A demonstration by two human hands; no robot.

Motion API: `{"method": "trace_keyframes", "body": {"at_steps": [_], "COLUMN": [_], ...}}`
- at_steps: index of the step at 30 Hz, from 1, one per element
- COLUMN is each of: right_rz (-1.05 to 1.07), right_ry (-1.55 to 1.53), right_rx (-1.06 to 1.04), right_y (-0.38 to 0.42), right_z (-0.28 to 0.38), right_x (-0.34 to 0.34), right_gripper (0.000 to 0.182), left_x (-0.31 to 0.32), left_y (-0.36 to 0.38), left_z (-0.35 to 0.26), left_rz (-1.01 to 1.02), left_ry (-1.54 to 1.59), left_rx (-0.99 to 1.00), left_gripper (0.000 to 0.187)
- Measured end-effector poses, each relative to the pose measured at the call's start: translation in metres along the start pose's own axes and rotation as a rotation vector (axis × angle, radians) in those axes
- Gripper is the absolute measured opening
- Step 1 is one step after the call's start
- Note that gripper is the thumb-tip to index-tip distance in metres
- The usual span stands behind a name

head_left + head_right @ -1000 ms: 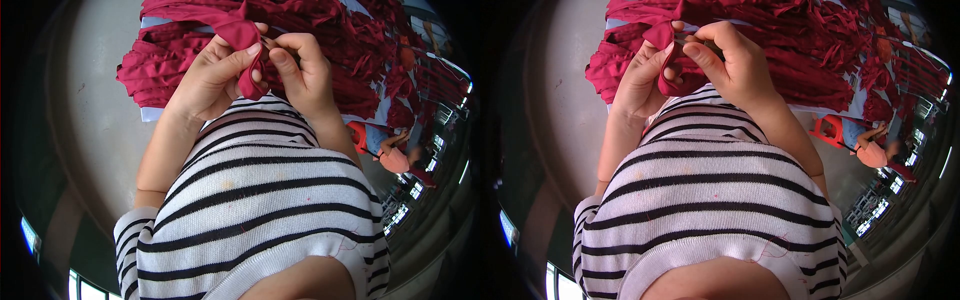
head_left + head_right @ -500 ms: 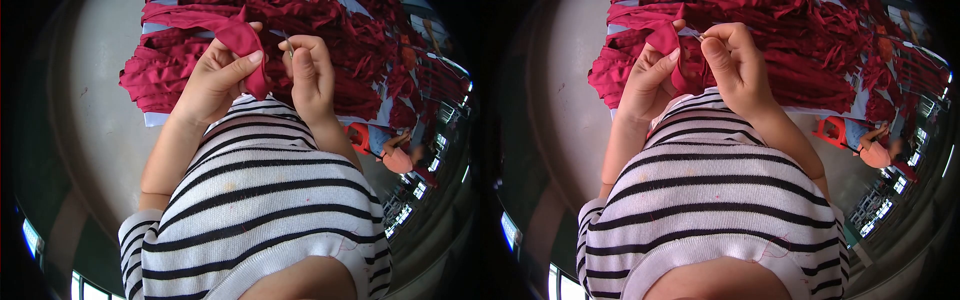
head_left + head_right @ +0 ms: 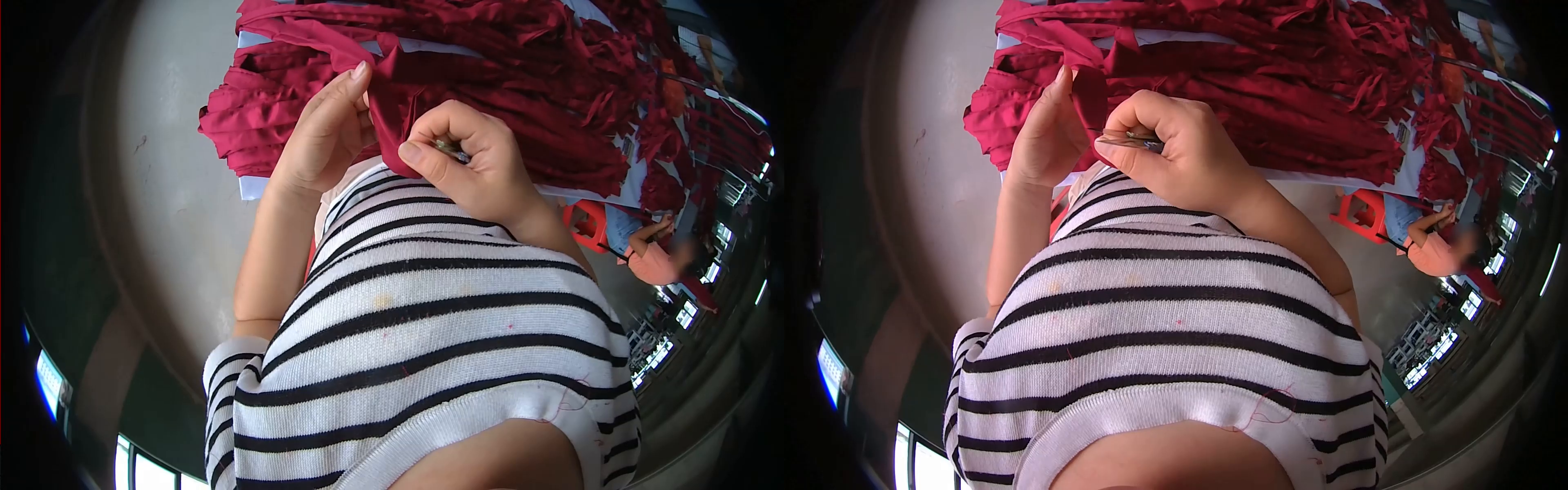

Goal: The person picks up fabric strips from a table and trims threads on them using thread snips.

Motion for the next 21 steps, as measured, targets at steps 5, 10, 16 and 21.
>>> {"method": "trace_keyframes", "body": {"at_steps": [5,10,16,21], "right_rz": [0.042,0.109,0.201,0.253], "right_ry": [0.283,0.392,0.444,0.488], "right_rx": [-0.265,-0.298,-0.284,-0.314], "right_y": [-0.004,-0.003,-0.002,-0.001], "right_z": [0.006,0.004,-0.002,-0.002], "right_x": [0.014,0.024,0.034,0.040], "right_gripper": [0.016,0.018,0.019,0.014], "left_x": [-0.008,-0.023,-0.038,-0.051], "left_y": [0.005,0.010,0.022,0.019], "left_z": [0.001,0.013,0.027,0.034], "left_rz": [-0.083,-0.199,-0.284,-0.248], "left_ry": [-0.119,-0.138,0.033,0.018], "left_rx": [-0.038,-0.067,-0.142,-0.188], "left_gripper": [0.033,0.028,0.029,0.024]}}
Point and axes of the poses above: each hand's wrist, its own y-axis away from the middle knuckle, its own x-axis out of the palm, z = x × y, the point moved 5 cm from there along -y, towards the middle knuckle, and after that the axes turned 5 degrees about y, right-handed, at the moved point
